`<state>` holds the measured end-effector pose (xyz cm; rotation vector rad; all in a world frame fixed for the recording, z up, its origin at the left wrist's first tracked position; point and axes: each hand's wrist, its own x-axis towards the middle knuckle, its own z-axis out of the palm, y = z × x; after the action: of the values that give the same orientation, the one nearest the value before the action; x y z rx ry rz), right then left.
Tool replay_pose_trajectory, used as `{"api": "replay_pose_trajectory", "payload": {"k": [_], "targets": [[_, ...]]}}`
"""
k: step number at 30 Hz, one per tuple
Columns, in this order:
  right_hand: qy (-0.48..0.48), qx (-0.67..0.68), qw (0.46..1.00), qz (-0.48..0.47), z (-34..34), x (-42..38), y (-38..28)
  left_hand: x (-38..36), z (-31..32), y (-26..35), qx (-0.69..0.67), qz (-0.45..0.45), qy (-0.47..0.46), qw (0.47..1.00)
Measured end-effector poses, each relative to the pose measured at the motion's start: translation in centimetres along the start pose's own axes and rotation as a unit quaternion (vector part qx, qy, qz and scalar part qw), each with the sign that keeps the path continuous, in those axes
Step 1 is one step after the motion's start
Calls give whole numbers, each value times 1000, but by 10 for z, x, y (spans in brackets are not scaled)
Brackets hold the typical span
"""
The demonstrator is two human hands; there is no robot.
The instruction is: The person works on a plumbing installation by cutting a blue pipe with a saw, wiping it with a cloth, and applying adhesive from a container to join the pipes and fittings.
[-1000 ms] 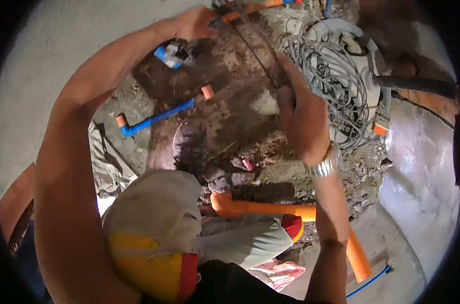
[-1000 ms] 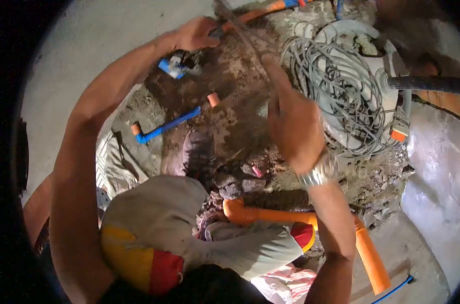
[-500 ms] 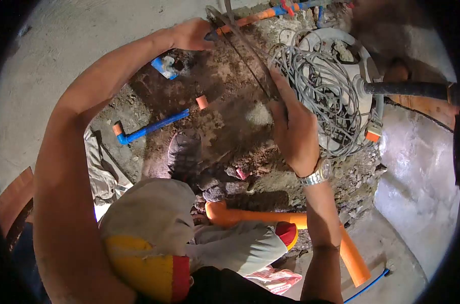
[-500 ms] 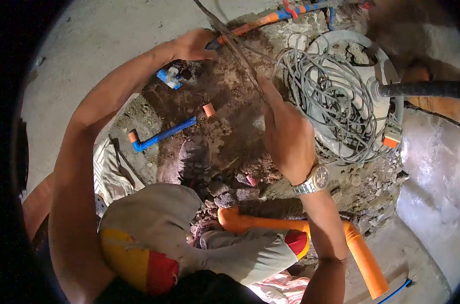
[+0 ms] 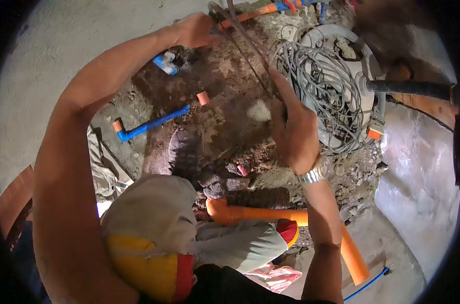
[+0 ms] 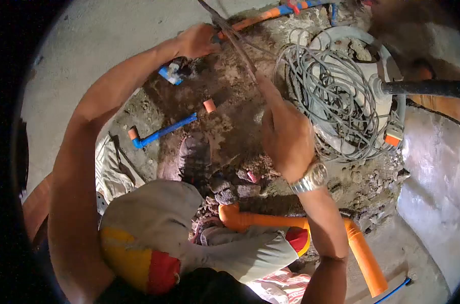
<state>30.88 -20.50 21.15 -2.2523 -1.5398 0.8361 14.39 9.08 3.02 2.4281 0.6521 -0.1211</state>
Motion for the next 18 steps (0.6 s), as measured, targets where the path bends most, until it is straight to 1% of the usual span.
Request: {"api": "replay_pose_trajectory", "payload": {"k": [1, 2, 3, 4, 5, 7, 9, 10, 12, 15, 16, 18], "targets": [[12, -4, 1000, -8, 2, 5, 0, 4, -1, -4, 3, 1, 4, 1000], [31, 5, 999, -43, 0, -2, 5, 4, 2, -6, 85, 74, 31, 993], [50, 13, 996, -77, -3, -9, 7, 5, 6, -13, 125, 106, 41, 986], [48, 12, 995, -81, -6, -12, 7, 4, 9, -19, 166, 137, 54, 975], [49, 13, 996, -79, -7, -17, 6, 8, 15, -18, 141, 52, 9, 989], [22, -7, 999, -27, 5, 1, 2, 7, 8, -5, 124, -24, -33, 991], [34, -16, 998, -55, 12, 12, 11, 2, 0, 0, 116, 19, 15, 993], [51, 7, 997, -65, 7, 2, 10, 3, 4, 2, 112, 19, 12, 993], [53, -6, 995, -83, -3, -12, 11, 1, 7, -3, 54, -10, 50, 997], [7, 9, 999, -35, 3, -2, 8, 1, 5, 2, 65, -49, 13, 997], [37, 9, 997, -64, 13, 8, 8, 3, 11, 2, 64, -42, 11, 997], [-39, -37, 998, 14, 0, 11, -8, 4, 13, -10, 25, 6, 50, 998]]}}
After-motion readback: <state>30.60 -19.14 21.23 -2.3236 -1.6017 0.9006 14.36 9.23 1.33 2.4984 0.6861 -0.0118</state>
